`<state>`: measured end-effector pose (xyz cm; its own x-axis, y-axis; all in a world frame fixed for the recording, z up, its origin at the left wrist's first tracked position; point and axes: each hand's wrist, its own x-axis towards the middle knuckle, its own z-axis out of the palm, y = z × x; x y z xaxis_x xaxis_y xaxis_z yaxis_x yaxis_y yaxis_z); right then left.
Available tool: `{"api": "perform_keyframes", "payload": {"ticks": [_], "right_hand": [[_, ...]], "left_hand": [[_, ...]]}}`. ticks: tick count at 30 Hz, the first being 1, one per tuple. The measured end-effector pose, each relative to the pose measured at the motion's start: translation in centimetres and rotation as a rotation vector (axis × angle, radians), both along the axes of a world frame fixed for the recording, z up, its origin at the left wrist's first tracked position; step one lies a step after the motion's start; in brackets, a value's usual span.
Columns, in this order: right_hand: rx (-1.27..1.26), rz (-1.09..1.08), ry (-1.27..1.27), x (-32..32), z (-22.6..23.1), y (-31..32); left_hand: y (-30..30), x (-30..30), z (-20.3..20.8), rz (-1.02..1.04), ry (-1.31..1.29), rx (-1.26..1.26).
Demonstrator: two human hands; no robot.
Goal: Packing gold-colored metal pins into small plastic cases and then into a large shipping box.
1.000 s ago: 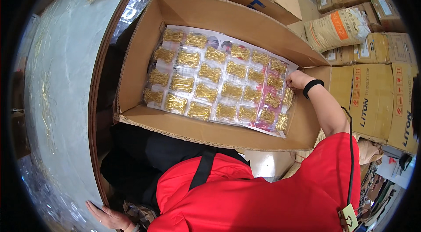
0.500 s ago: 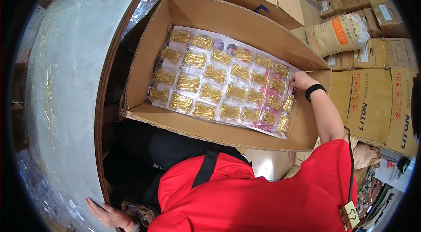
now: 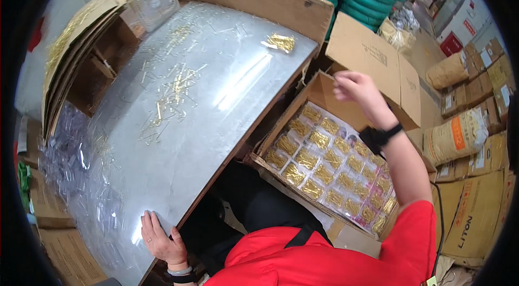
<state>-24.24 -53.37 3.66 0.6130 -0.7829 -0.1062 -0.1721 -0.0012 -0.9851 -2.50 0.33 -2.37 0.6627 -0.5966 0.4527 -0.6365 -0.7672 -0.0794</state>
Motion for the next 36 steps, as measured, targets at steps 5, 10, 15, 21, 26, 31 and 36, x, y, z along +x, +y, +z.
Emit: {"api": "perform_keyframes", "payload": {"ticks": [5, 10, 15, 21, 26, 31, 36], "right_hand": [[0.1, -0.196, -0.039, 11.3, -1.2, -7.4], [0.17, -0.325, 0.065, 16.1, -1.2, -8.3], [0.207, -0.285, 0.059, 16.7, -1.7, -9.3], [0.205, -0.099, 0.167, 9.9, -0.4, -7.5], [0.341, 0.013, 0.169, -3.5, -1.7, -3.7], [0.484, -0.476, 0.212, -22.0, -6.2, 4.2], [0.65, -1.0, 0.171, -34.5, -13.4, 9.9]], "left_hand": [[-0.3, 0.2, -0.5, -0.012, -0.007, -0.025], [0.0, -0.1, -0.7, 0.007, -0.001, -0.04], [-0.1, 0.0, -0.5, -0.004, -0.023, -0.013], [-0.4, 0.3, -0.5, -0.025, 0.006, -0.041], [-0.3, 0.2, -0.4, -0.019, 0.004, -0.021], [0.6, 0.9, -1.3, -0.04, 0.004, 0.004], [0.4, 0.5, -0.4, -0.008, -0.025, 0.016]]}}
